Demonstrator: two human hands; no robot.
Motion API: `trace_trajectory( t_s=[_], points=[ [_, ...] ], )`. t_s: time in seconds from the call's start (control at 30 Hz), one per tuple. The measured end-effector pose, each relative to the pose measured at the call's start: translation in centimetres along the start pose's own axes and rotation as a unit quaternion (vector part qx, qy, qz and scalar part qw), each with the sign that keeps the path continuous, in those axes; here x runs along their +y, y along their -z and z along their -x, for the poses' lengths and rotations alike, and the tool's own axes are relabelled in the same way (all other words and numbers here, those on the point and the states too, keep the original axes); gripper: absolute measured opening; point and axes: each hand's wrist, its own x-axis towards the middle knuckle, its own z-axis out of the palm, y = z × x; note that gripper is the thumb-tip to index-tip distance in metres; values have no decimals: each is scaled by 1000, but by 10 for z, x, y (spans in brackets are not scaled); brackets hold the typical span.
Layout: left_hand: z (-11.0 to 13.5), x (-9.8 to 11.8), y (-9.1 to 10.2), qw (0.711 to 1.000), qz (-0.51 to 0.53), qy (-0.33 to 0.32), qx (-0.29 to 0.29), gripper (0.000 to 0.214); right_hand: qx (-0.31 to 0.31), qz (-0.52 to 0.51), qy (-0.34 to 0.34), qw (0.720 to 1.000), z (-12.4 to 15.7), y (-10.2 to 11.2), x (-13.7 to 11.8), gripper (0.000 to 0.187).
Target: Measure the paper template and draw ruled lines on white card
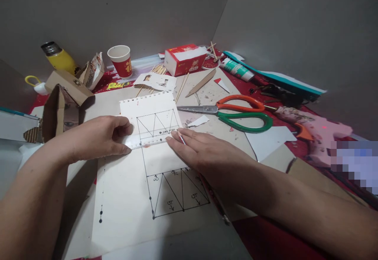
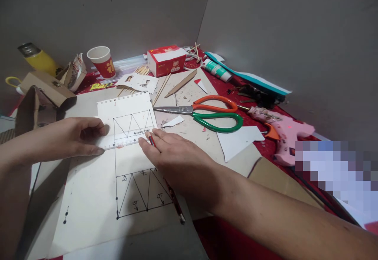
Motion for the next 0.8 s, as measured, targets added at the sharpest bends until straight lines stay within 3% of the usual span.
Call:
trace_trajectory(
  t_s=[0.17, 0.33, 0.43, 0.53, 0.67, 0.8],
  points=[
    [3, 6, 3, 1000, -2, -5, -31, 23, 2, -38, -14, 999, -1, 4, 2, 61],
    [6, 1, 6, 990, 112, -46, -76, 23, 14, -90, -39, 995, -5, 16, 7, 47],
    [7, -3, 6, 975, 194, -67, -85, 23, 62, -104, -44, 992, -5, 18, 10, 39],
    [8, -3, 8, 964, 240, -76, -82, 22, 151, -137, -79, 976, -3, 20, 9, 35],
    [12, 3, 10, 955, 275, -91, -66, 19, 277, -254, -211, 902, -4, 28, 5, 27],
    [16, 8, 10, 944, 305, -105, -65, 18, 279, -430, -307, 802, -9, 33, 6, 24]
  ],
)
